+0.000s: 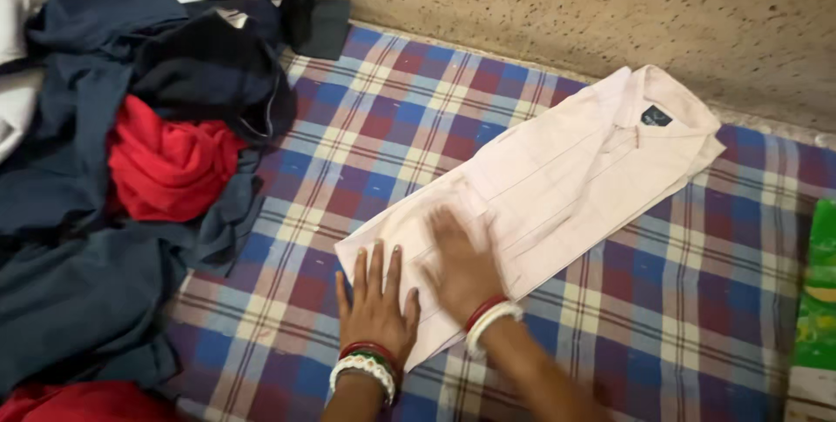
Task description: The person folds a light pink striped shirt on a plaid mat, smoothing and aligning it before placing it into a green cardboard box. They then pick up a dark blue shirt and begin buttoning it.
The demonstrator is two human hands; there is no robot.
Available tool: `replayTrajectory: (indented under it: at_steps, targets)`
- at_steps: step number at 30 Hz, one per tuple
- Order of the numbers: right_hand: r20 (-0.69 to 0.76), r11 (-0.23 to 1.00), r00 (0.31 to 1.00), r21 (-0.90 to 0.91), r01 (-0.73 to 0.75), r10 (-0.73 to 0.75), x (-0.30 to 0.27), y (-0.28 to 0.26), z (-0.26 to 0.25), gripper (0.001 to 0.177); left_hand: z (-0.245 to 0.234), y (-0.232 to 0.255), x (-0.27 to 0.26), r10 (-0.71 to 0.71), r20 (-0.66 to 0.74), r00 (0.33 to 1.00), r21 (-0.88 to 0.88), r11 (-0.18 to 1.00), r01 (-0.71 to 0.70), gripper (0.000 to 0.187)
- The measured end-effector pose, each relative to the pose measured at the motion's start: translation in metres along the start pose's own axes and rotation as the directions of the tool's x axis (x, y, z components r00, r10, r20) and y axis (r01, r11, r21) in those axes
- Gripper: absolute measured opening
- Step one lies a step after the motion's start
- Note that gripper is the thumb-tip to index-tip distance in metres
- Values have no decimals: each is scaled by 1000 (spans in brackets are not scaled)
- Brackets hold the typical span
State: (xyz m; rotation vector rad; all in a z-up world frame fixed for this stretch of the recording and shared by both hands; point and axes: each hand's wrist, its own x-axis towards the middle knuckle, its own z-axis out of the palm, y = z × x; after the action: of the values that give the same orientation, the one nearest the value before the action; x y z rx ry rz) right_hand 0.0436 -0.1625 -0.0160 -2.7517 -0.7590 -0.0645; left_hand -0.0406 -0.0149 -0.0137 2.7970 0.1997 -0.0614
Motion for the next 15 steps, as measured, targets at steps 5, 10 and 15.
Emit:
replayTrajectory:
  at_steps: [5, 10, 15]
  targets:
    - [137, 950, 953, 200, 239, -268, -6, -30, 17, 68, -1, -2, 9, 87, 8, 996, 197, 977, -87, 77]
    - [94, 980, 985, 148, 131, -146, 11, 12, 10, 62, -2, 0, 4, 37, -34, 999, 71, 997, -34, 69]
    - [-89, 999, 995, -29, -38, 35, 11, 35, -11, 58, -16, 10, 2, -22, 15, 1000, -18, 1000, 22, 72]
